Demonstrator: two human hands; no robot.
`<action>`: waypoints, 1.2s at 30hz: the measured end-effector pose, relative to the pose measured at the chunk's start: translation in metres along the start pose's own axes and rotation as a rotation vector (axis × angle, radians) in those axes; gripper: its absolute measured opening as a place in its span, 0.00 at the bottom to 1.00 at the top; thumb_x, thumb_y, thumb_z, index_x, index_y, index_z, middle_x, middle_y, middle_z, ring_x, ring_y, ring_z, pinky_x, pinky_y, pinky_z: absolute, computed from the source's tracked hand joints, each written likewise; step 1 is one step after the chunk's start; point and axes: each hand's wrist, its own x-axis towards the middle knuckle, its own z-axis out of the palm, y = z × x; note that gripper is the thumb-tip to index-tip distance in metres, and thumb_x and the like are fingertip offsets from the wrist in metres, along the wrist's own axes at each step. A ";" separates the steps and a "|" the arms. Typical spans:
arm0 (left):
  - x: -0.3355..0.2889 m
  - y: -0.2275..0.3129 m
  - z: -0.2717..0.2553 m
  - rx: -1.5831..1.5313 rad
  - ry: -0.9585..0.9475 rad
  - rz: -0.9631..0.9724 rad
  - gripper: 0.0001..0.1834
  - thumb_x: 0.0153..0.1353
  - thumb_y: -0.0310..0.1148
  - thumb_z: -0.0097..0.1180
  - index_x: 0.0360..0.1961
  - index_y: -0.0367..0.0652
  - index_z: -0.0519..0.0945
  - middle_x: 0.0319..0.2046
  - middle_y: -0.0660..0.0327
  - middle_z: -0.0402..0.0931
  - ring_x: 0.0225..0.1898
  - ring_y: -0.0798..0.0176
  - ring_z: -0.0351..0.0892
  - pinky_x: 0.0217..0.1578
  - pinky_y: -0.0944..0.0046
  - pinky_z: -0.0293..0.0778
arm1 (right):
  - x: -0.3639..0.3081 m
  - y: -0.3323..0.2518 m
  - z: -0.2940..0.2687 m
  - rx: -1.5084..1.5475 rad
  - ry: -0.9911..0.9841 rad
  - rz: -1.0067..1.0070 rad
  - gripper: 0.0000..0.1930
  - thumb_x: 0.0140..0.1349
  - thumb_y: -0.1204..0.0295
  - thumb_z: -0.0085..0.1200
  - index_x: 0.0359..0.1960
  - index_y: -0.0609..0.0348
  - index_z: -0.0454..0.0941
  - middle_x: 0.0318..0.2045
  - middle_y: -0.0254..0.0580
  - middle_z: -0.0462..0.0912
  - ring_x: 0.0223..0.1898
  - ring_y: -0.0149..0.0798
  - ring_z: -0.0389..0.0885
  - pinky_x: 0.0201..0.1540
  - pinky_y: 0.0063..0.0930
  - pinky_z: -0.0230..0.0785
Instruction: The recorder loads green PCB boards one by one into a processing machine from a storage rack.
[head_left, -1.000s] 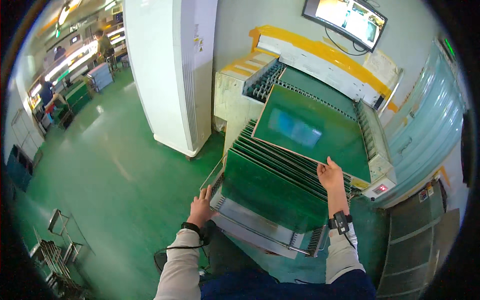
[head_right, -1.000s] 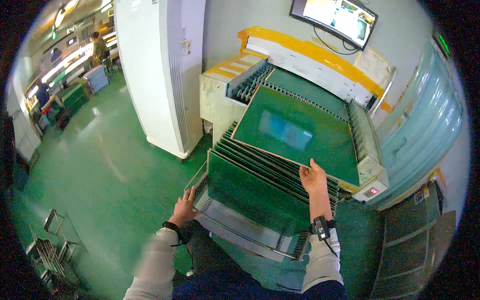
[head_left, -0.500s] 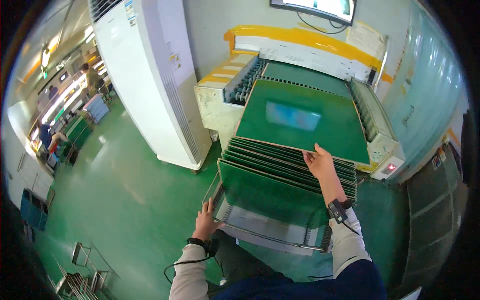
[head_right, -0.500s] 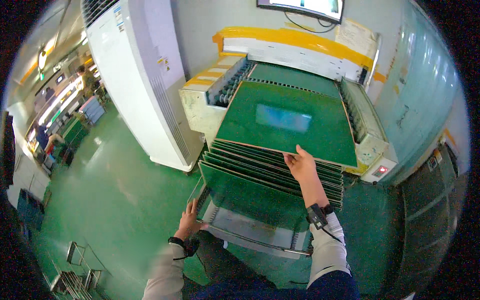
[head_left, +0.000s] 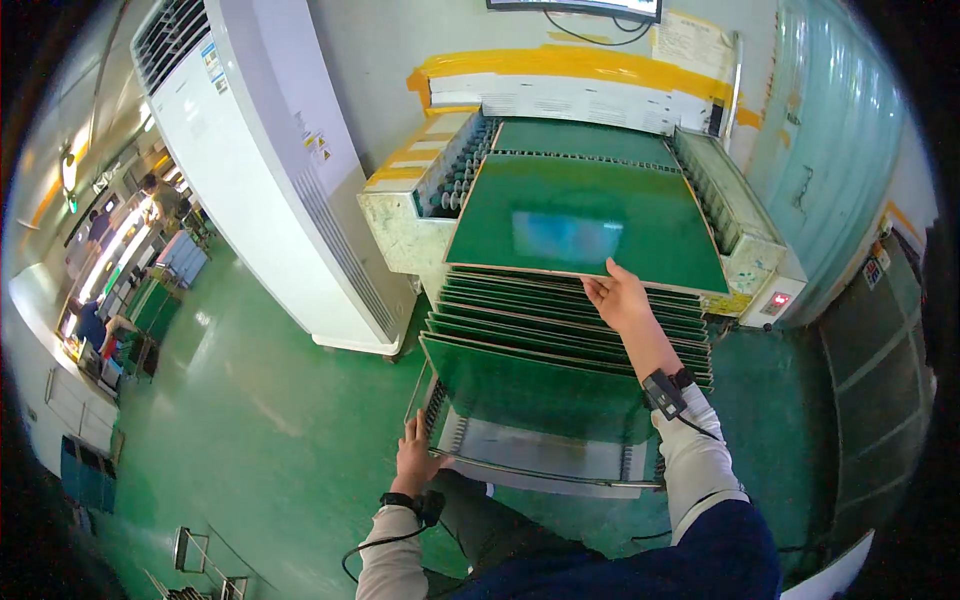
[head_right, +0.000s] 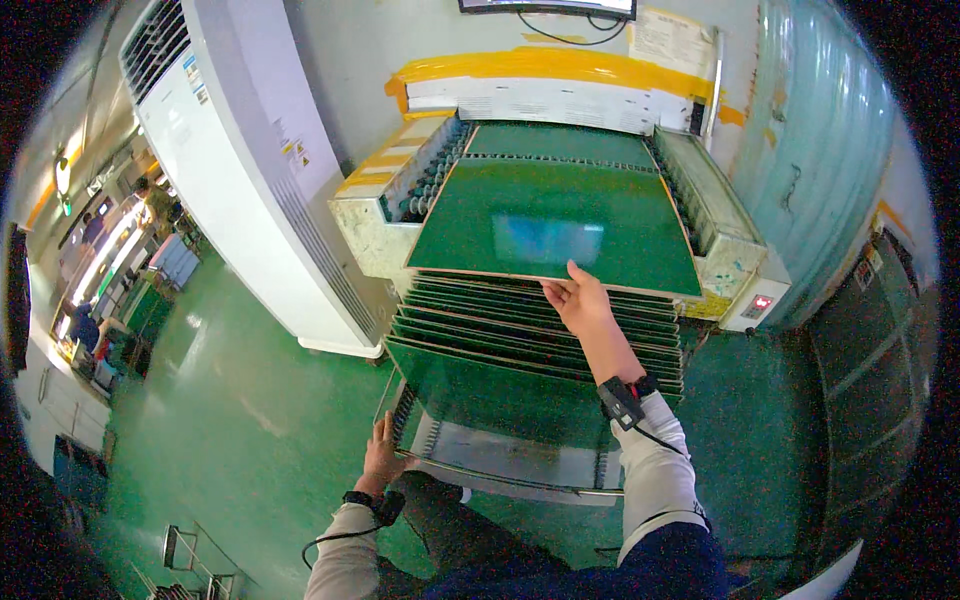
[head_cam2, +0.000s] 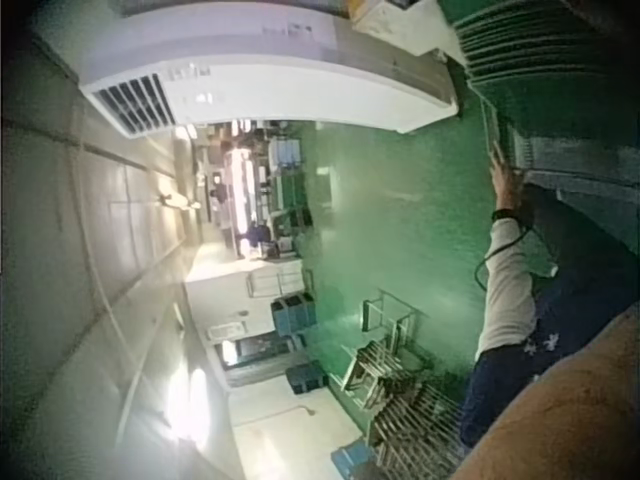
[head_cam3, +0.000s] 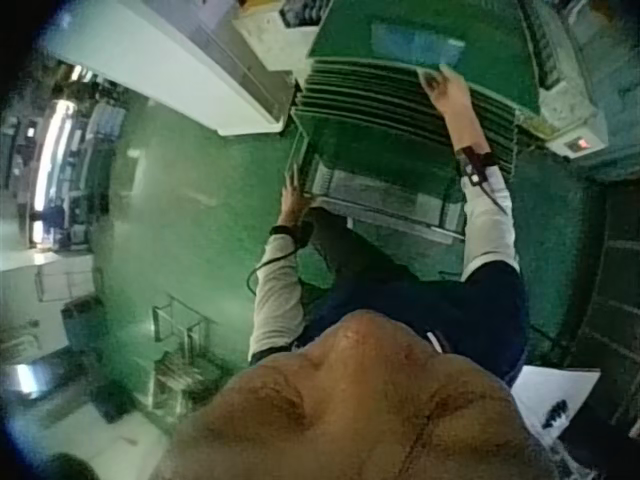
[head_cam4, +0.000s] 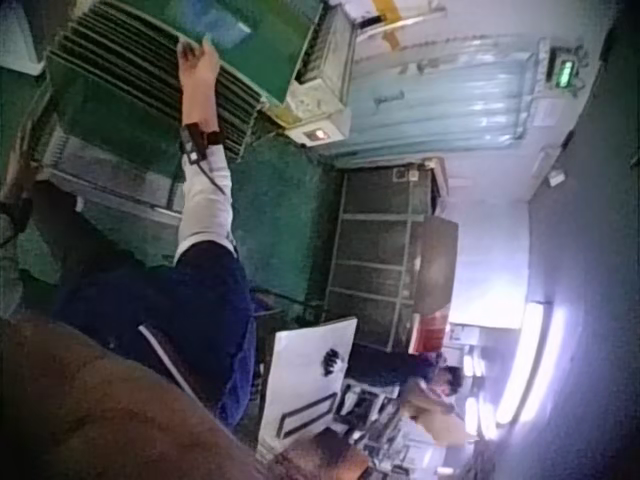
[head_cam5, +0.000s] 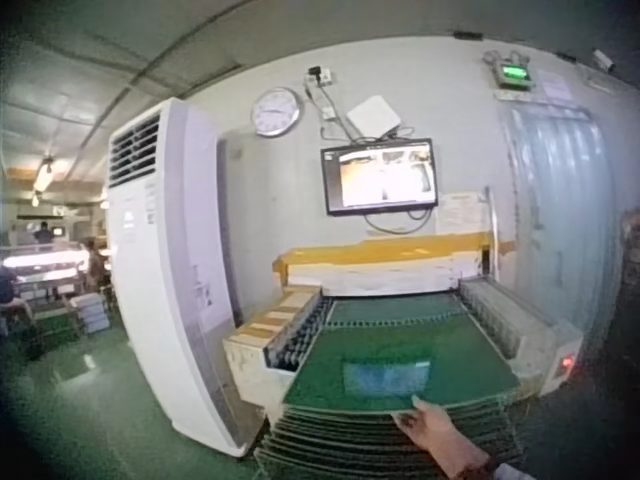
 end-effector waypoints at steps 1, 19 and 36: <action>-0.001 -0.002 0.000 -0.001 0.005 0.003 0.69 0.33 0.41 0.79 0.74 0.48 0.45 0.67 0.54 0.57 0.54 0.37 0.71 0.52 0.46 0.74 | 0.000 0.000 0.005 0.001 0.003 -0.010 0.18 0.68 0.62 0.54 0.51 0.61 0.67 0.48 0.55 0.77 0.46 0.47 0.78 0.51 0.38 0.74; 0.000 0.000 0.000 0.004 0.027 0.026 0.69 0.32 0.41 0.79 0.74 0.49 0.46 0.67 0.54 0.59 0.54 0.38 0.71 0.53 0.48 0.73 | 0.032 0.002 -0.001 0.037 -0.015 -0.003 0.18 0.65 0.67 0.56 0.51 0.58 0.65 0.48 0.56 0.77 0.49 0.50 0.79 0.53 0.42 0.74; 0.001 0.003 0.000 0.000 0.004 -0.008 0.69 0.32 0.40 0.79 0.74 0.48 0.46 0.67 0.57 0.58 0.55 0.40 0.71 0.54 0.49 0.73 | 0.041 -0.005 0.005 0.029 0.076 -0.012 0.20 0.65 0.67 0.54 0.53 0.60 0.62 0.48 0.55 0.75 0.49 0.52 0.77 0.52 0.42 0.73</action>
